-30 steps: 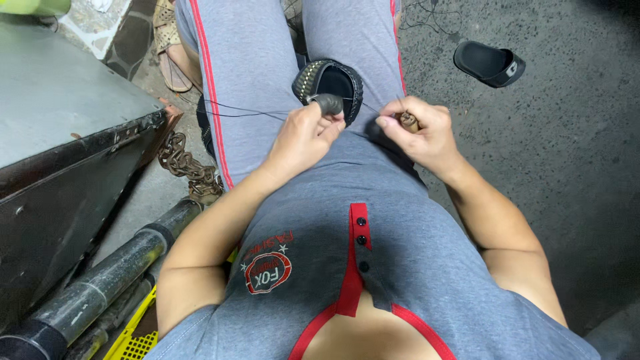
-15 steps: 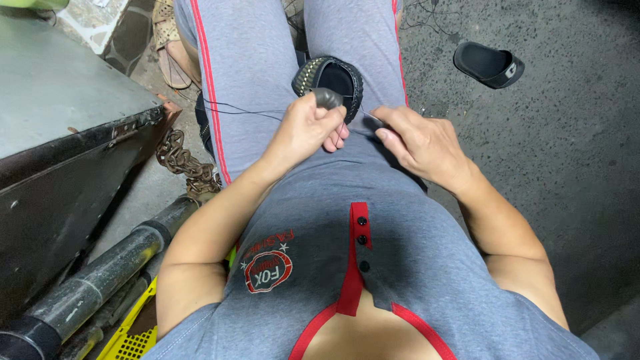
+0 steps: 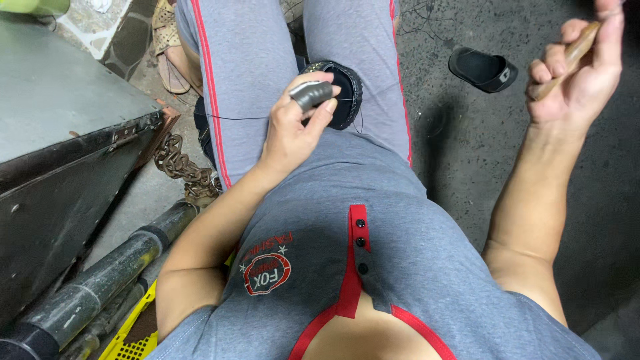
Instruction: The person sits on the floor and sews a black sandal using a needle and thread. They repeatedly push the needle through the sandal strap and pull the thread to secure the stitching.
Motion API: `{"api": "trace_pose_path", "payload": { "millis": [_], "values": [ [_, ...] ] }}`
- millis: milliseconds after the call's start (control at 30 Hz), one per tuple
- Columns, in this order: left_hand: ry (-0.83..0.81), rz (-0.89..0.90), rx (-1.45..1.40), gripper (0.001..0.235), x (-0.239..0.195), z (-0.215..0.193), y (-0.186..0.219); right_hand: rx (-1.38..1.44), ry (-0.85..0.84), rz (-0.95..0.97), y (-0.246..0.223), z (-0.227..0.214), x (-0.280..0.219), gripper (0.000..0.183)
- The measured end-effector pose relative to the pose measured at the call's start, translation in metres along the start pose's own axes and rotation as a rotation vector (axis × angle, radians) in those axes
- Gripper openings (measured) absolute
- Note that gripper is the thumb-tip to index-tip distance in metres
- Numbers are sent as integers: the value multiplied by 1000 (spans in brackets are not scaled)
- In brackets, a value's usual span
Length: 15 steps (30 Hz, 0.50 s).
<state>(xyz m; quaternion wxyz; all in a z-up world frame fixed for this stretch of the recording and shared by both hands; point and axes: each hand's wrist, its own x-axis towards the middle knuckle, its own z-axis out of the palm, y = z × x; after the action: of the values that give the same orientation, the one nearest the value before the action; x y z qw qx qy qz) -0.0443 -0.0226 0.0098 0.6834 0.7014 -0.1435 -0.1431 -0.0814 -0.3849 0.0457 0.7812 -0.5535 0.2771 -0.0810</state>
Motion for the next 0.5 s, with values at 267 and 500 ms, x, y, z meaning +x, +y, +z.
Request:
{"api": "trace_pose_path", "payload": {
  "millis": [267,500],
  "values": [
    [-154,308,631,14,1,6,-36,-980,-646,-592,62,105,-48,34],
    [-247,18,-5,5,16,-3,-40,-1173,-726,-637,78,116,-41,7]
  ]
}}
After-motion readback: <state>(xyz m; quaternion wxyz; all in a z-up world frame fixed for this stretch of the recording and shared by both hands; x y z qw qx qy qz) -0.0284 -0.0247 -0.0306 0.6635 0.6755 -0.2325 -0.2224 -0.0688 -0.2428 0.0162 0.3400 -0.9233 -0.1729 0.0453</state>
